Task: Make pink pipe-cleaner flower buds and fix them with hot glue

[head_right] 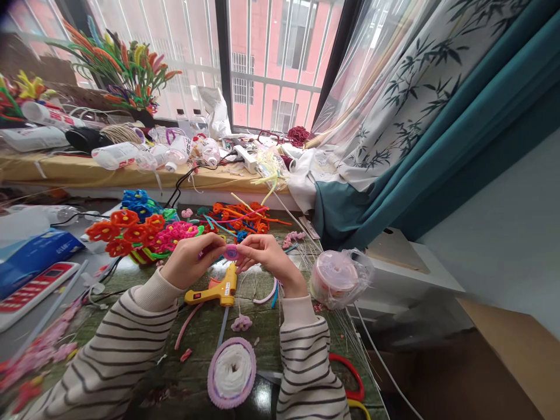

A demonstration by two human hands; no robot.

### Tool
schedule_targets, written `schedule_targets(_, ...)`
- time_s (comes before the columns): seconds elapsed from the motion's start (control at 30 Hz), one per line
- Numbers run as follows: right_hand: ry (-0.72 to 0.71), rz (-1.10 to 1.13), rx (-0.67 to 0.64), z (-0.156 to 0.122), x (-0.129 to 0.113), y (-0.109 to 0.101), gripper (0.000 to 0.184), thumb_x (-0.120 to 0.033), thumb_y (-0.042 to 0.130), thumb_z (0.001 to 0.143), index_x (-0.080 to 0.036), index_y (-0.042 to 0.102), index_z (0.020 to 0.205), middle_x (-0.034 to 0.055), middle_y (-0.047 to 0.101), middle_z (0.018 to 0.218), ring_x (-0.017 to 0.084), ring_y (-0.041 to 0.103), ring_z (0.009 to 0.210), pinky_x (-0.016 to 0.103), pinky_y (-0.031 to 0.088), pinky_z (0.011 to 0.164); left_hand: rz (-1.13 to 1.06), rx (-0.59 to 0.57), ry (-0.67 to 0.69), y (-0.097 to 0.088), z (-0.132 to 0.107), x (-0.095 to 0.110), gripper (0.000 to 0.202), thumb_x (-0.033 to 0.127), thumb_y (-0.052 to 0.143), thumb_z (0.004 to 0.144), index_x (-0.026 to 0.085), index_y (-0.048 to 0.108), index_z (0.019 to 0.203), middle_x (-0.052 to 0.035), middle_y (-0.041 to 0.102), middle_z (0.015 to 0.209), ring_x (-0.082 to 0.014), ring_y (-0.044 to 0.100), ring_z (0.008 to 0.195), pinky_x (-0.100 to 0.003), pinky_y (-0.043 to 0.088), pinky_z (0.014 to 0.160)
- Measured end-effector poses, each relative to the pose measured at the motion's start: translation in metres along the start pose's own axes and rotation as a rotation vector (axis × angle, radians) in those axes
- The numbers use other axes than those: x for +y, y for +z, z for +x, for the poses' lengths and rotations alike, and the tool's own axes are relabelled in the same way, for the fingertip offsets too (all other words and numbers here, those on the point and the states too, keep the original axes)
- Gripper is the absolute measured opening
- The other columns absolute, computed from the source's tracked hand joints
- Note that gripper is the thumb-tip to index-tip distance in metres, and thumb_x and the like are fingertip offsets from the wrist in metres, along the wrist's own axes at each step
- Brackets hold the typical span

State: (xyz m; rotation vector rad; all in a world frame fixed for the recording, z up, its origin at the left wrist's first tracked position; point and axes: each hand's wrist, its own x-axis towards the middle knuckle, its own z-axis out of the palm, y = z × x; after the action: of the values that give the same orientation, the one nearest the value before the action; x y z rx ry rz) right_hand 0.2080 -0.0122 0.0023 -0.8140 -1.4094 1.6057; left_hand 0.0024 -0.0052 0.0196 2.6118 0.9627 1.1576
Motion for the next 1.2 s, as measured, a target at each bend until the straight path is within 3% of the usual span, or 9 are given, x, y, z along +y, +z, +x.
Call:
schedule_targets(0.2, 0.009, 0.011, 0.034, 0.000, -0.002, 0.002, 0.035, -0.046, 0.077, 0.075, -0.014, 0.064, 0.080, 0.0034, 0.072, 0.067, 0.015, 0.071, 0.058, 0.022, 0.056, 0.055, 0.012, 0.012, 0.007, -0.001, 0.001, 0.002, 0.023, 0.031, 0.053, 0.094, 0.017, 0.058, 0.076, 0.0029, 0.061, 0.060, -0.0082, 0.047, 0.047, -0.019, 0.038, 0.050)
schedule_targets(0.43, -0.024, -0.061, 0.111, 0.002, -0.002, 0.005, 0.039, -0.041, 0.086, 0.062, -0.014, 0.066, 0.082, 0.0019, 0.072, 0.070, 0.018, 0.071, 0.061, 0.027, 0.057, 0.060, -0.125, 0.055, -0.168, 0.003, 0.000, 0.006, 0.030, 0.041, 0.061, 0.088, 0.017, 0.061, 0.070, 0.0032, 0.061, 0.053, -0.0070, 0.046, 0.043, -0.018, 0.036, 0.044)
schedule_targets(0.73, -0.104, -0.120, 0.131, 0.000, -0.003, 0.007, 0.036, -0.045, 0.084, 0.064, -0.016, 0.067, 0.074, 0.0007, 0.069, 0.065, 0.018, 0.070, 0.062, 0.028, 0.056, 0.060, -0.347, 0.054, -0.372, 0.007, -0.001, 0.005, 0.031, 0.040, 0.066, 0.082, 0.016, 0.059, 0.065, 0.0013, 0.060, 0.054, -0.0094, 0.050, 0.048, -0.020, 0.039, 0.045)
schedule_targets(0.97, -0.133, -0.130, 0.133, 0.000, -0.004, 0.008, 0.033, -0.044, 0.083, 0.066, -0.016, 0.069, 0.076, 0.0021, 0.071, 0.066, 0.018, 0.069, 0.062, 0.028, 0.055, 0.060, -0.413, 0.016, -0.390, 0.007, 0.000, 0.006, 0.025, 0.038, 0.061, 0.084, 0.016, 0.060, 0.073, -0.0008, 0.062, 0.064, -0.0119, 0.055, 0.056, -0.023, 0.044, 0.051)
schedule_targets(1.2, -0.145, -0.140, 0.227, -0.004, -0.009, 0.002, 0.036, -0.047, 0.080, 0.069, -0.015, 0.075, 0.084, 0.0049, 0.073, 0.069, 0.019, 0.069, 0.060, 0.029, 0.055, 0.057, -0.424, 0.139, -0.415, 0.012, -0.002, 0.004, 0.023, 0.037, 0.064, 0.083, 0.016, 0.060, 0.075, 0.0003, 0.060, 0.065, -0.0111, 0.053, 0.056, -0.023, 0.043, 0.052)
